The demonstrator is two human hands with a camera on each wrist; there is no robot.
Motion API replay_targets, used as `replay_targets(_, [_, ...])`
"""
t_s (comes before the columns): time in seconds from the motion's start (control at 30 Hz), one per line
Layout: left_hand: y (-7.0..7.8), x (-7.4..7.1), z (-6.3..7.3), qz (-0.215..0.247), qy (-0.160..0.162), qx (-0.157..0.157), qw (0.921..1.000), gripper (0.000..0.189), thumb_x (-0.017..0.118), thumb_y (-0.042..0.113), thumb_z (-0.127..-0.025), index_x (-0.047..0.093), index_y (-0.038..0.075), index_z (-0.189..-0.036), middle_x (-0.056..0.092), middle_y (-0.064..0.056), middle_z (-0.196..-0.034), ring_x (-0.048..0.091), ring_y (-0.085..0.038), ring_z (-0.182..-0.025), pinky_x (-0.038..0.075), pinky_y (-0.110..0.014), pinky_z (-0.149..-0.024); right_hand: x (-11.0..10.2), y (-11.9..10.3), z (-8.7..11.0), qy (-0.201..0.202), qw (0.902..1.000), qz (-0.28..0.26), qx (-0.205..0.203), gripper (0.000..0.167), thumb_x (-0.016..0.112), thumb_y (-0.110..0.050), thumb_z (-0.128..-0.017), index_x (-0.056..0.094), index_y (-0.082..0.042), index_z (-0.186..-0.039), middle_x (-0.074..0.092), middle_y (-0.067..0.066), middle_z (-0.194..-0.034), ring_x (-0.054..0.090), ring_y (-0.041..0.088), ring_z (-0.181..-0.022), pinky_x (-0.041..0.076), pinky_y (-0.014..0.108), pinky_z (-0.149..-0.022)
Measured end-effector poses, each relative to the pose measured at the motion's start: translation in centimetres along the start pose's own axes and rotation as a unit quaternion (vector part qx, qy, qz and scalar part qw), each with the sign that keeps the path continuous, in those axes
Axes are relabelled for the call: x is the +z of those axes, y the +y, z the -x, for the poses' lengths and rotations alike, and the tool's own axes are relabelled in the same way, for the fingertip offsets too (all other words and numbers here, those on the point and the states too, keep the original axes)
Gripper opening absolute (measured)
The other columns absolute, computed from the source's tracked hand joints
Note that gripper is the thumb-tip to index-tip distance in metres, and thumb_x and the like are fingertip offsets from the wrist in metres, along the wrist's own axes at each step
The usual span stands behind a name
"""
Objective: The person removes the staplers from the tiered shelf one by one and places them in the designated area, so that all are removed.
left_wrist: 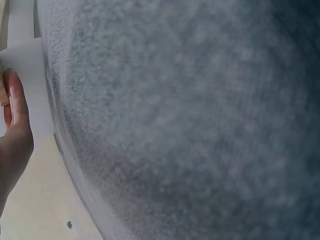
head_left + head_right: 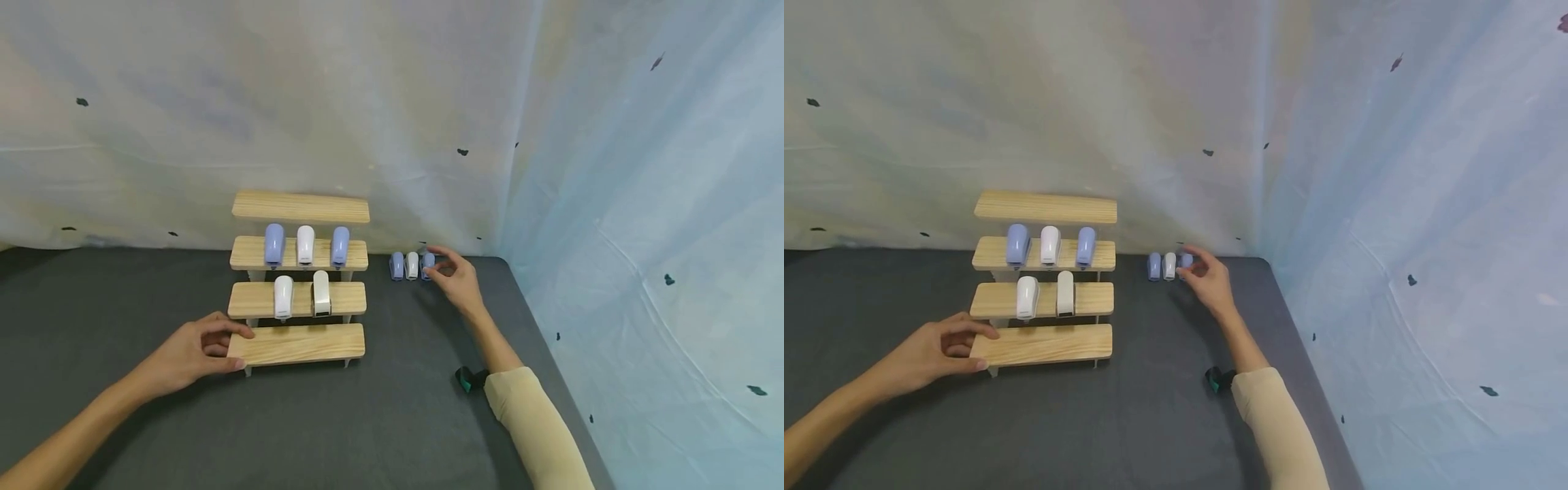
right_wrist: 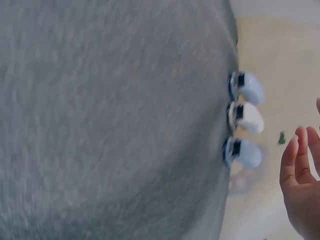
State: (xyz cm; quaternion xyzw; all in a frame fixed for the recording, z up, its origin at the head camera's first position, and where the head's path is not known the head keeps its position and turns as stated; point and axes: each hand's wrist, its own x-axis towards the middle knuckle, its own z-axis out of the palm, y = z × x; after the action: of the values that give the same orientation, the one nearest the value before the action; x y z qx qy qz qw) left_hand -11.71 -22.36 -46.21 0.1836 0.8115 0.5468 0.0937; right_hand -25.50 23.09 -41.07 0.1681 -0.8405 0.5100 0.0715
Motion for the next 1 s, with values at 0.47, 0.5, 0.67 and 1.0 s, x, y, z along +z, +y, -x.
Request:
replay_targets(0.47, [0.4, 0.0, 0.1, -0.002, 0.012, -0.001, 0.9999, 0.038, 0.081, 0.01, -0.084, 0.066, -0.001, -0.117, 0.05, -0.015, -0.108, 0.058, -0.011, -0.081, 0.053, -0.026, -0.068, 1.6, -3.9, 0.5, -0.024, 0.9972, -0.035, -0.061, 0.044, 0.072, 0.005, -0.088, 0.059, 0.007, -0.13, 0.062, 0.022, -0.126, 0.064, 0.04, -0.089, 0.055, 0.034, -0.071])
replay_targets(0.5, [0.4, 0.0, 0.1, -0.004, 0.012, -0.001, 0.9999, 0.039, 0.081, 0.01, -0.084, 0.066, -0.001, -0.117, 0.05, -0.015, -0.107, 0.058, -0.011, -0.081, 0.053, -0.026, -0.068, 1.6, -4.2, 0.6, -0.027, 0.997, -0.036, -0.063, 0.044, 0.072, 0.005, -0.088, 0.059, 0.008, -0.13, 0.062, 0.022, -0.126, 0.063, 0.041, -0.091, 0.055, 0.037, -0.073])
replay_targets(0.67, [0.3, 0.0, 0.1, -0.009, 0.015, 0.001, 0.9998, 0.039, 0.08, 0.007, -0.083, 0.065, -0.001, -0.118, 0.05, -0.014, -0.108, 0.058, -0.011, -0.082, 0.053, -0.025, -0.068, 1.8, -5.3, 0.7, -0.033, 0.9964, -0.034, -0.071, 0.044, 0.072, 0.003, -0.089, 0.059, 0.008, -0.13, 0.062, 0.02, -0.128, 0.063, 0.038, -0.094, 0.054, 0.049, -0.078])
replay_targets(1.0, [0.2, 0.1, 0.0, -0.007, 0.015, -0.013, 0.9998, 0.04, 0.083, 0.012, -0.082, 0.066, 0.0, -0.117, 0.051, -0.015, -0.107, 0.061, -0.011, -0.083, 0.054, -0.026, -0.07, 2.5, -7.0, 0.8, -0.031, 0.9941, -0.055, -0.089, 0.045, 0.072, 0.008, -0.087, 0.058, 0.009, -0.129, 0.061, 0.024, -0.126, 0.062, 0.043, -0.096, 0.055, 0.033, -0.079])
